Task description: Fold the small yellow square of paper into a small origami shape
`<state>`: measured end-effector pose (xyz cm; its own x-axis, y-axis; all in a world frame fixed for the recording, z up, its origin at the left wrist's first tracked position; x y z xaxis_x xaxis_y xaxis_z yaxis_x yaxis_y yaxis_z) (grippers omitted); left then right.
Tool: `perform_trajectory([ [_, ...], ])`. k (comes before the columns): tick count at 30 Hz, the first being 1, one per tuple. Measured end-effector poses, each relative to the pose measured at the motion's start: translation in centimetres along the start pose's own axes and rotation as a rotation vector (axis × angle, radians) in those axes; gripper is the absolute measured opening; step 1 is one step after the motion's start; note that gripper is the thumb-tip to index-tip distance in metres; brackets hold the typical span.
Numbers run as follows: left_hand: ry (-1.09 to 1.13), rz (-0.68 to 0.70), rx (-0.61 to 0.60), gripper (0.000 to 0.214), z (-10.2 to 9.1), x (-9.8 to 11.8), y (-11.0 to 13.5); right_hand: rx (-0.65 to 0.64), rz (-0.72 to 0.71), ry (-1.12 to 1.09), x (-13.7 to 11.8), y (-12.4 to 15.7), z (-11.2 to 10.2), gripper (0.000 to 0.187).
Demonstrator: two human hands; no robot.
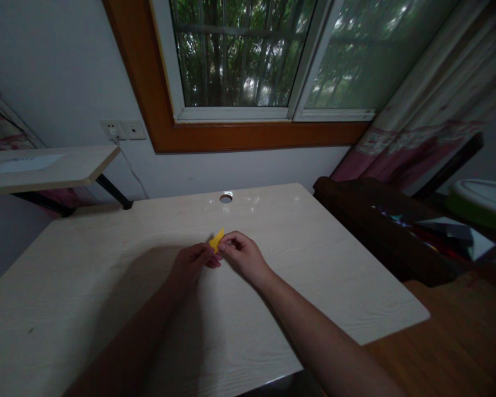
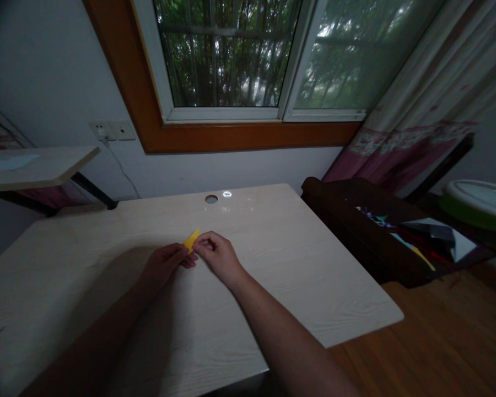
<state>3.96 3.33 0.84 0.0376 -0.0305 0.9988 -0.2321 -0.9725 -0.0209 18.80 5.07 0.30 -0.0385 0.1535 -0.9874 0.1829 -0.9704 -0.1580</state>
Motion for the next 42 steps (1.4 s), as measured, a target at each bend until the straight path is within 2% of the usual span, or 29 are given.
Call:
perform_trajectory([
  [22,0.01,0.014,-0.023,0.027,0.01,-0.62,-0.18,0.006,0.012,0.002,0.43,0.06,-0.02,0.019],
  [29,-0.024,-0.003,0.034,0.024,-0.19,-0.77,-0.25,-0.008,-0.011,0.03,0.07,0.15,0.07,0.014],
  [42,0.009,-0.031,-0.003,0.025,-0.02,-0.46,0.0,0.025,0.0,0.079,0.24,0.06,-0.14,0.014],
])
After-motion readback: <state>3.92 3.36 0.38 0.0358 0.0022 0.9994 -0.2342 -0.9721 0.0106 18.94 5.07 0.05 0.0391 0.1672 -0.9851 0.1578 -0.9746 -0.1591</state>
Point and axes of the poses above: each hand's wrist, its own y-axis away from the middle knuckle, its own z-axis out of the palm, x = y × z, the point moved 6 cm from there along -y, towards the middle knuckle, and after that the axes turned 6 degrees about y, right-handed, at the moved point
